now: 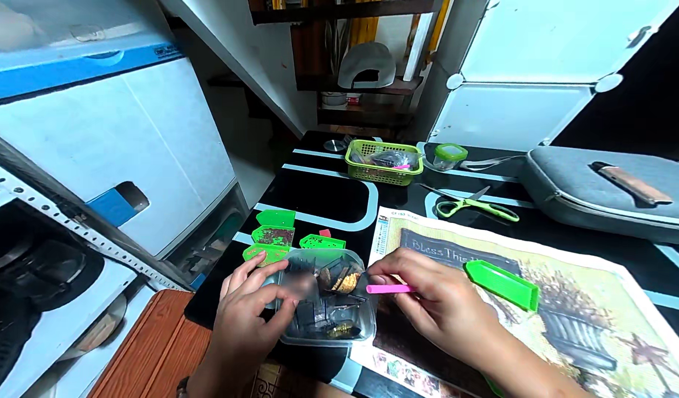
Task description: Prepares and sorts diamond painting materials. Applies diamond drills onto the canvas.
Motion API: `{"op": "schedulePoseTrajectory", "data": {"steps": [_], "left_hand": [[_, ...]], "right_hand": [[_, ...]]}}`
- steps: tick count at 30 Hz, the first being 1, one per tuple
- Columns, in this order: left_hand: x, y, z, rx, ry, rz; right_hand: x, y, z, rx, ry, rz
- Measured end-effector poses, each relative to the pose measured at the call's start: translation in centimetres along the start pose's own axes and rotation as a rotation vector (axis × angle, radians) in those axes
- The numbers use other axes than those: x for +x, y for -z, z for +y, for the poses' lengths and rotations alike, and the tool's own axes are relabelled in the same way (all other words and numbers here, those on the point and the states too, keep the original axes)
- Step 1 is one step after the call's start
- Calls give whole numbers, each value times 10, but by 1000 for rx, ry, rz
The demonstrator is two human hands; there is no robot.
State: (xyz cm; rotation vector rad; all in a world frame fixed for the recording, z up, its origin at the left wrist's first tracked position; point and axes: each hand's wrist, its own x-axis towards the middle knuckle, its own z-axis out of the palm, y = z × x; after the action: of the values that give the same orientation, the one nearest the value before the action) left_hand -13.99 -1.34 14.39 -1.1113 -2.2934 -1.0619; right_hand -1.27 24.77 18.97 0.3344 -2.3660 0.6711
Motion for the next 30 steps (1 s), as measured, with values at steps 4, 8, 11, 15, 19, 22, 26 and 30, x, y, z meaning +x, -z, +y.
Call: {"op": "schedulePoseTrajectory", "data": {"steps": [4, 8, 11, 15, 19, 22, 26, 30], "left_hand": [[0, 0, 0, 1, 13, 7], [-2, 0, 0, 9, 16, 11], [-1, 0, 0, 7, 15, 13], [-1, 0, 1, 4, 23, 8], [-1, 0, 0, 9, 18, 11], [-1, 0, 0, 8, 15, 12], [-1, 0, 0, 15, 13, 15], [-2, -1, -1, 27, 8, 14]], "right_hand": [[2, -4, 0, -4, 23, -5], [2, -8, -1, 15, 21, -20], [2, -9, -1, 12, 24, -21], [2, -11, -1, 15, 29, -19], [1, -11, -1, 21, 24, -24], [1, -11, -1, 22, 21, -21], [1, -11, -1, -11, 15, 2], [6, -15, -6, -106, 36, 24]]}}
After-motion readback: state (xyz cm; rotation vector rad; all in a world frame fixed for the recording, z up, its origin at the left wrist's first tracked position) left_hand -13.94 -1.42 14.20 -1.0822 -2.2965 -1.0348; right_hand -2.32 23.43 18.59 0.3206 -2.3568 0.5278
